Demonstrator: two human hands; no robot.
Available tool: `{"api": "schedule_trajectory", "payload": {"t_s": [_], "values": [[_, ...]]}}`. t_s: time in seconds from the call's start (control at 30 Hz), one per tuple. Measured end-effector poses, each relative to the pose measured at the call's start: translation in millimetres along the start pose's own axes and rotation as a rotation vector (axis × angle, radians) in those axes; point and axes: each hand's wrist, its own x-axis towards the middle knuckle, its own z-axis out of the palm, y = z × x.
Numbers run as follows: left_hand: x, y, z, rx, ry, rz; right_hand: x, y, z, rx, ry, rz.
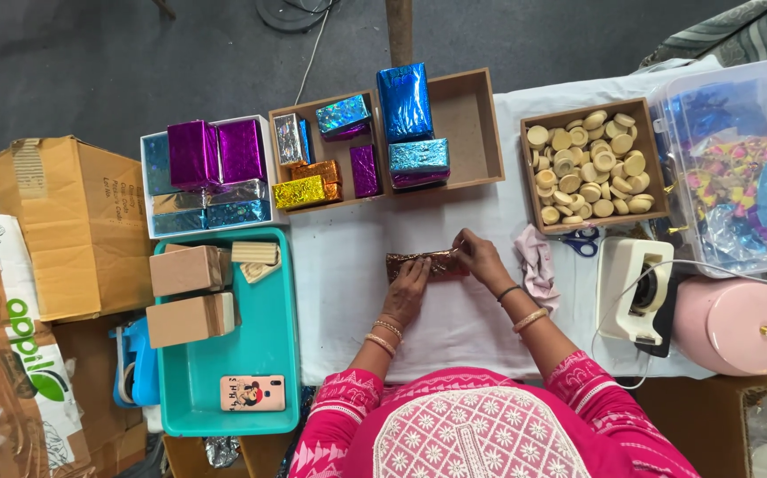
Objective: Wrapping wooden toys and blocks and packing them into boxes.
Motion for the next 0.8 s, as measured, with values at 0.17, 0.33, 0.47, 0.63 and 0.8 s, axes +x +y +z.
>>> {"api": "schedule_trajectory", "payload": {"t_s": [0.17, 0.33, 0.47, 0.63, 0.8], "values": [[-1, 0, 2, -0.038, 0.005, -0.024, 4, 36, 7, 0.001, 0.078, -0.091], [1, -1, 2, -0.109, -0.002, -0.060, -3, 17, -5, 0.071, 0.213, -0.102], [0, 0, 3, -0.172, -0.002, -0.118, -11, -25, -6, -0.102, 0.106, -0.400], [1, -1, -9, -0.335, 0.018, -0.185, -7, -14, 17, -0.241, 0.014, -0.448], [-1, -7, -10, -0.307, 0.057, -0.120, 4, 0, 22, -0.068, -0.010, -0.218]]}}
